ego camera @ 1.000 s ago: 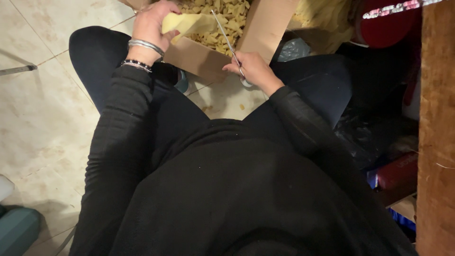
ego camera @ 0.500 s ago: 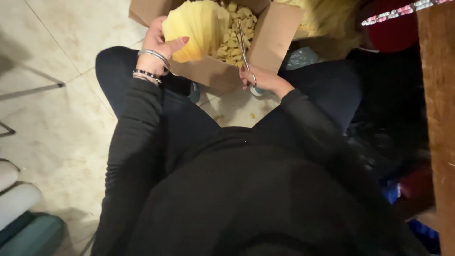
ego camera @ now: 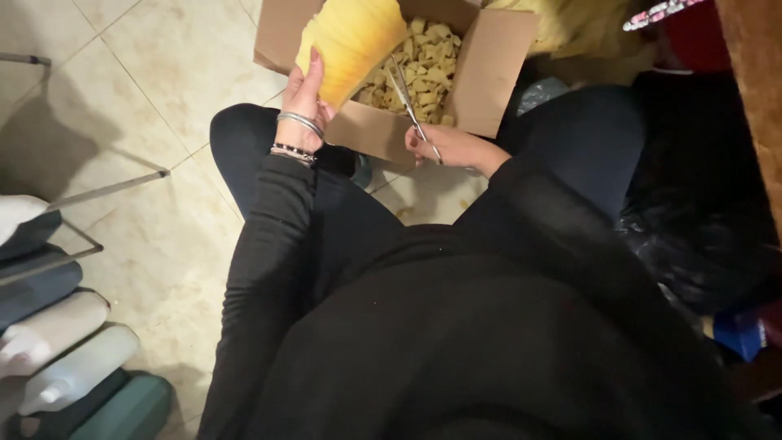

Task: Cutting large yellow foam into small pieces using scissors and filling a box.

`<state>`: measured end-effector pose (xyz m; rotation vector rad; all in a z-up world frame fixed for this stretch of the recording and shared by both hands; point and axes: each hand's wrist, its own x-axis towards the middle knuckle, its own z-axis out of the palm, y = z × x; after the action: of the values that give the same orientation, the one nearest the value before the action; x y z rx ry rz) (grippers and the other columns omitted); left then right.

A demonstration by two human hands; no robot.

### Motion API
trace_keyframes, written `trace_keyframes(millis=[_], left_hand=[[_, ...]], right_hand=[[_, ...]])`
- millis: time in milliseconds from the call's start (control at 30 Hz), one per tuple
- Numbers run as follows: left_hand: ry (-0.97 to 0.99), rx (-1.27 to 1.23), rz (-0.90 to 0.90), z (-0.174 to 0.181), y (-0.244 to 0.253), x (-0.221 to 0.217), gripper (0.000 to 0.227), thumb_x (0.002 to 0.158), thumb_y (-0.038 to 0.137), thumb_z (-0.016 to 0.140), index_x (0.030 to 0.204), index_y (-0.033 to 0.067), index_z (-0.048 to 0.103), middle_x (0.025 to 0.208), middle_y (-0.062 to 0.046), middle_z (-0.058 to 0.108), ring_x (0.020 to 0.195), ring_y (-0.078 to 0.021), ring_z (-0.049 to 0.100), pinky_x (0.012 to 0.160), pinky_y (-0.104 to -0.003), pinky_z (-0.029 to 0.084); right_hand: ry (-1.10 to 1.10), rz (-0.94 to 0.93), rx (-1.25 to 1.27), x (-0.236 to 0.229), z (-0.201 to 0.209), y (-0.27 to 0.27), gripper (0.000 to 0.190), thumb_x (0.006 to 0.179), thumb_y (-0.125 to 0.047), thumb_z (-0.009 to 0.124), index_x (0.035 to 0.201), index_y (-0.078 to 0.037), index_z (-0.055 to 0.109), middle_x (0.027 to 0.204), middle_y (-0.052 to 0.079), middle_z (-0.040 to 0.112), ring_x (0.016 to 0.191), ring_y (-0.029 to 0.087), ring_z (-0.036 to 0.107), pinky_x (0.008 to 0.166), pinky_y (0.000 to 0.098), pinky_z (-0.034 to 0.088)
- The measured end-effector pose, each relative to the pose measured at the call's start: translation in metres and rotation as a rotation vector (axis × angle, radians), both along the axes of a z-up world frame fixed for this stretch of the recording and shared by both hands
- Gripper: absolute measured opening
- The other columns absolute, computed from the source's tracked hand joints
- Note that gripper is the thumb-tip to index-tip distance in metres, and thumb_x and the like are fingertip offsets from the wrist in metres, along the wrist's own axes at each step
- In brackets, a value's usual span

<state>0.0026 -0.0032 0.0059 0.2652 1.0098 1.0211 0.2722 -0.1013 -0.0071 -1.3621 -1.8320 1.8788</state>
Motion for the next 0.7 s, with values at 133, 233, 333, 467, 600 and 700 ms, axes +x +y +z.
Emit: trace_keyframes(millis=[133,233,333,467,600,700], left_hand=[[0.119,-0.024,-0.174,0.001,-0.007,0.001,0.039,0.093,0.011,0.073,0.129,0.0010,0.064,0.093,-0.005,0.071,0.051,-0.0045,0.054,0.042,-0.016,0.042],[0.322,0.047,-0.430,0.007,-0.012,0.002,0.036,0.086,0.012,0.080,0.118,0.0015,0.068,0.089,-0.005,0.074,0.057,-0.0024,0.060,0.047,-0.010,0.045],[0.301,0.060,-0.523,0.019,-0.013,0.008,0.053,0.081,0.020,0.082,0.125,-0.0027,0.063,0.100,-0.013,0.076,0.079,-0.0156,0.076,0.072,-0.019,0.062],[0.697,0.304,-0.408,-0.008,-0.011,0.009,0.053,0.082,0.033,0.083,0.120,0.0014,0.066,0.102,-0.011,0.075,0.082,-0.0182,0.076,0.071,-0.023,0.063],[1.456,0.974,-0.315,0.028,-0.029,0.035,0.028,0.072,0.017,0.073,0.093,0.0049,0.061,0.081,-0.010,0.061,0.065,-0.0285,0.059,0.060,-0.038,0.052],[1.886,1.025,-0.602,-0.003,-0.038,0.064,0.060,0.065,0.041,0.094,0.106,0.0105,0.063,0.094,-0.007,0.063,0.077,-0.0220,0.060,0.082,-0.040,0.049]], right_hand=[[-0.032,-0.006,0.185,-0.001,-0.011,0.006,0.050,0.102,-0.060,0.038,0.096,-0.013,0.054,0.088,0.002,0.062,0.076,0.016,0.065,0.069,0.0315,0.047],[-0.084,-0.050,0.241,0.004,-0.026,0.009,0.061,0.100,-0.067,0.028,0.103,-0.013,0.056,0.094,0.004,0.063,0.082,0.019,0.063,0.078,0.0335,0.054],[-0.102,-0.106,0.354,0.006,0.000,0.009,0.081,0.092,-0.080,0.020,0.099,-0.010,0.059,0.083,0.003,0.067,0.075,0.020,0.067,0.074,0.0339,0.052],[-0.060,-0.349,0.376,0.004,0.010,0.009,0.048,0.101,-0.055,0.049,0.102,-0.008,0.059,0.089,0.004,0.065,0.075,0.017,0.061,0.069,0.0306,0.047],[0.022,-0.521,0.421,0.000,0.018,0.012,0.040,0.103,-0.040,0.060,0.128,-0.009,0.063,0.090,0.001,0.064,0.069,0.010,0.054,0.063,0.0243,0.043],[0.250,-0.568,0.350,-0.015,0.000,0.017,0.064,0.098,-0.059,0.054,0.128,-0.002,0.058,0.114,0.013,0.066,0.088,0.016,0.062,0.079,0.0264,0.055]])
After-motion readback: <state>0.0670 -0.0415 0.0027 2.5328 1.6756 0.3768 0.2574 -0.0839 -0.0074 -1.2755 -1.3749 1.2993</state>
